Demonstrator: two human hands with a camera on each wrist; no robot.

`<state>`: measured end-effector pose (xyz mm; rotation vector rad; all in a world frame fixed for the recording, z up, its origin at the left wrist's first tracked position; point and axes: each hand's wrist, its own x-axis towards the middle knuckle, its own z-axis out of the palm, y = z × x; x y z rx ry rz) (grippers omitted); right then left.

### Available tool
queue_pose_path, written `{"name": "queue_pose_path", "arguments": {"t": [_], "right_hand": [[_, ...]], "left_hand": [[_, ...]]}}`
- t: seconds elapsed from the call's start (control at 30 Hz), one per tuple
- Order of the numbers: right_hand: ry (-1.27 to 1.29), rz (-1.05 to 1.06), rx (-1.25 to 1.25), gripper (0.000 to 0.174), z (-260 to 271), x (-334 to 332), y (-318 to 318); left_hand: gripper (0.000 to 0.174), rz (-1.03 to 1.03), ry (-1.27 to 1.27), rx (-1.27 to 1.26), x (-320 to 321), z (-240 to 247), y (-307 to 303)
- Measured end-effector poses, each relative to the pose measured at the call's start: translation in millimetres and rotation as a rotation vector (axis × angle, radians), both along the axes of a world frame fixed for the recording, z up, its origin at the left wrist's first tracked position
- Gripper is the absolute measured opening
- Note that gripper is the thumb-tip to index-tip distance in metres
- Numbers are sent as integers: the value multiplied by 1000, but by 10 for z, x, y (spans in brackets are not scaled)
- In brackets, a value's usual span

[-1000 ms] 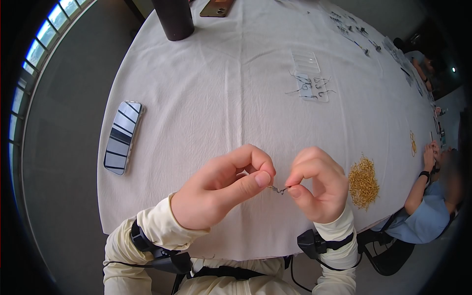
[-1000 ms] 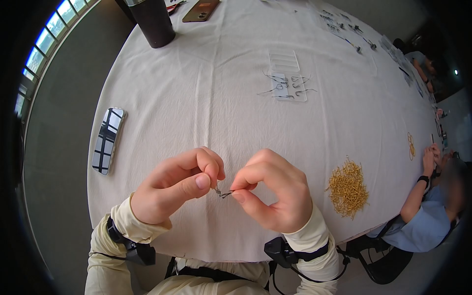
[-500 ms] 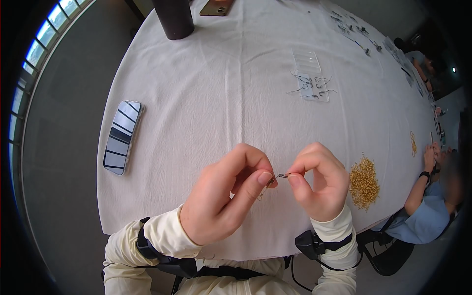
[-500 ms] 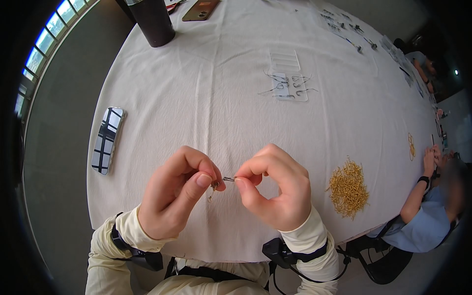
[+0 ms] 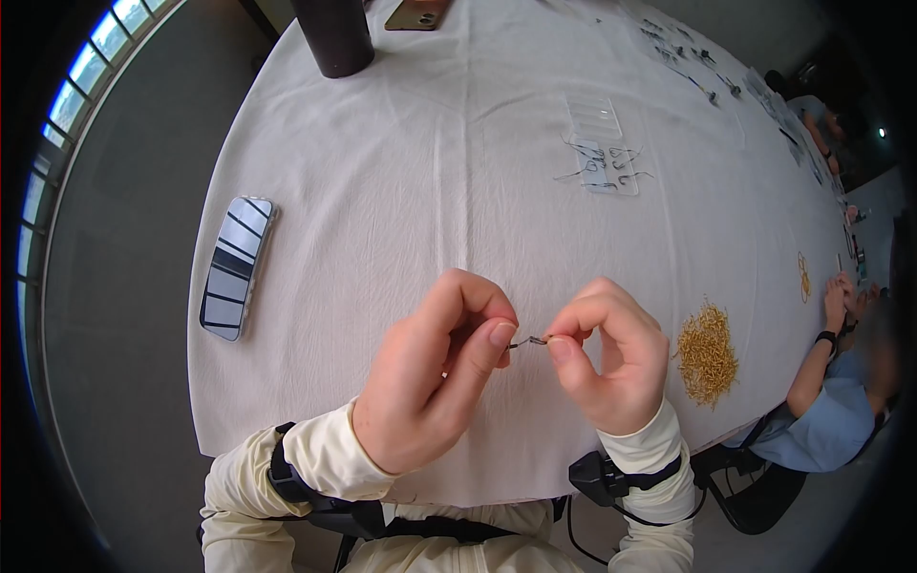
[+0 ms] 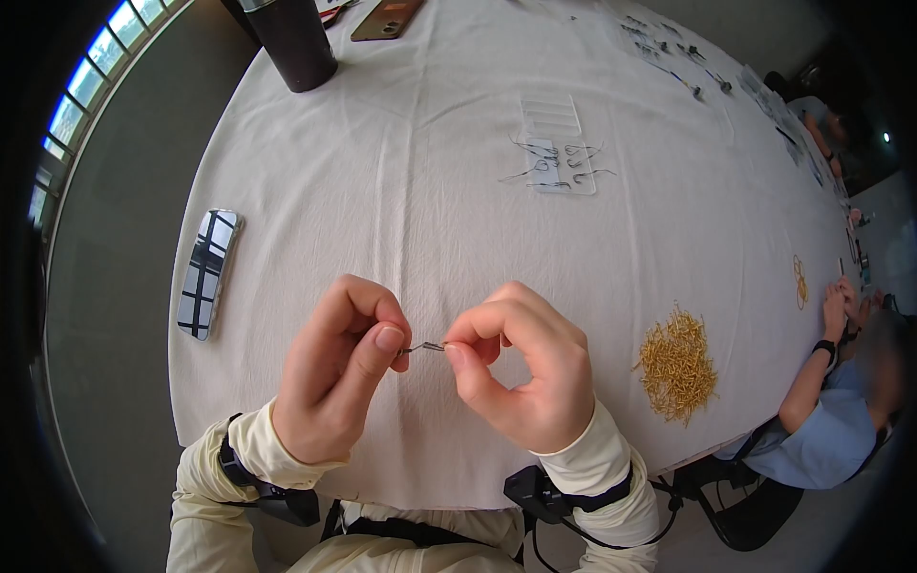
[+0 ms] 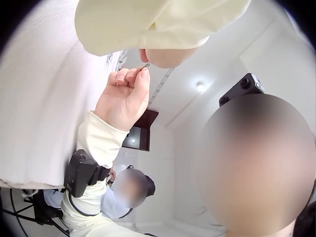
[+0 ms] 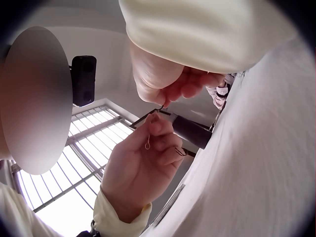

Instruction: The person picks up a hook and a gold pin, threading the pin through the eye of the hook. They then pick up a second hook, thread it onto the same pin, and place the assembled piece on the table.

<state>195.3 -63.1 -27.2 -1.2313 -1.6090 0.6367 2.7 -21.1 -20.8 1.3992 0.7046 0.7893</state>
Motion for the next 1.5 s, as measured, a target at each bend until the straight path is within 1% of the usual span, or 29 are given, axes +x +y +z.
{"name": "queue_pose_path", "arguments": {"t": [0.2, 0.23, 0.27, 0.3, 0.33, 0.37, 0.4, 0.47, 0.5, 0.63, 0.7, 0.77, 0.9, 1.03, 1.1, 1.17, 1.2, 1.27, 1.3, 1.33, 1.37, 1.4, 1.43, 1.47, 1.5], "right_hand": [[-5, -23, 6, 9, -7, 21, -1], [61, 6, -40, 8, -16, 29, -10], [128, 34, -86, 7, -25, 34, -21], [128, 34, -86, 7, -20, 22, -32], [254, 58, -181, 5, -9, 0, -44], [381, 81, -276, 4, 0, -20, -52], [381, 80, -275, 4, 5, -32, -56], [494, 114, -391, 2, 7, -53, -65], [495, 112, -390, 2, 1, -67, -65], [531, 106, -389, 4, -52, -94, -60], [538, 96, -378, 5, -67, -82, -61], [488, 69, -352, 6, -73, -69, -61], [481, 57, -332, 6, -80, -80, -69], [478, -6, -309, 9, -94, -107, -81], [458, -29, -300, 9, -96, -108, -89], [382, -54, -266, 10, -108, -104, -96], [383, -55, -266, 10, -105, -109, -99], [306, -78, -195, 12, -86, -123, -104], [307, -79, -195, 12, -77, -122, -109], [185, -96, -97, 13, -68, -120, -112], [62, -113, 1, 15, -58, -120, -114], [63, -113, 2, 15, -47, -121, -109], [24, -120, 66, 16, -36, -123, -99], [-14, -126, 129, 17, -32, -124, -91], [-14, -126, 129, 17, -38, -123, -87]], "left_hand": [[9, 9, 10, 34, -3, -14, 10], [9, 9, 10, 34, -3, -16, 8], [8, 28, 43, 100, -1, -19, 5], [7, 48, 77, 165, -1, -20, 4], [7, 48, 77, 165, -4, -22, 6], [6, 70, 133, 249, -8, -23, 8], [7, 92, 188, 332, -6, -24, 9], [6, 97, 193, 351, 11, -12, 3], [6, 103, 198, 370, 18, -7, 0], [5, 98, 148, 299, 38, -15, -14], [3, 104, 63, 235, 50, -31, -22], [3, 99, 59, 236, 46, -24, -20], [3, 105, 42, 250, 54, -34, -26], [3, 100, 55, 246, 52, -20, -23], [13, 78, 102, 254, 45, -14, -27], [13, 79, 109, 267, 36, -22, -32], [14, 81, 115, 281, 36, -24, -33], [14, 82, 109, 281, 42, -20, -34], [14, 83, 103, 281, 45, -17, -37], [14, 82, 104, 282, 50, -17, -44], [14, 85, 67, 221, 54, -17, -54], [15, 88, 30, 160, 56, -16, -61], [15, 88, 30, 161, 57, -9, -63], [15, 76, 11, 101, 55, 3, -65], [16, 64, -9, 42, 55, 10, -67]]}}
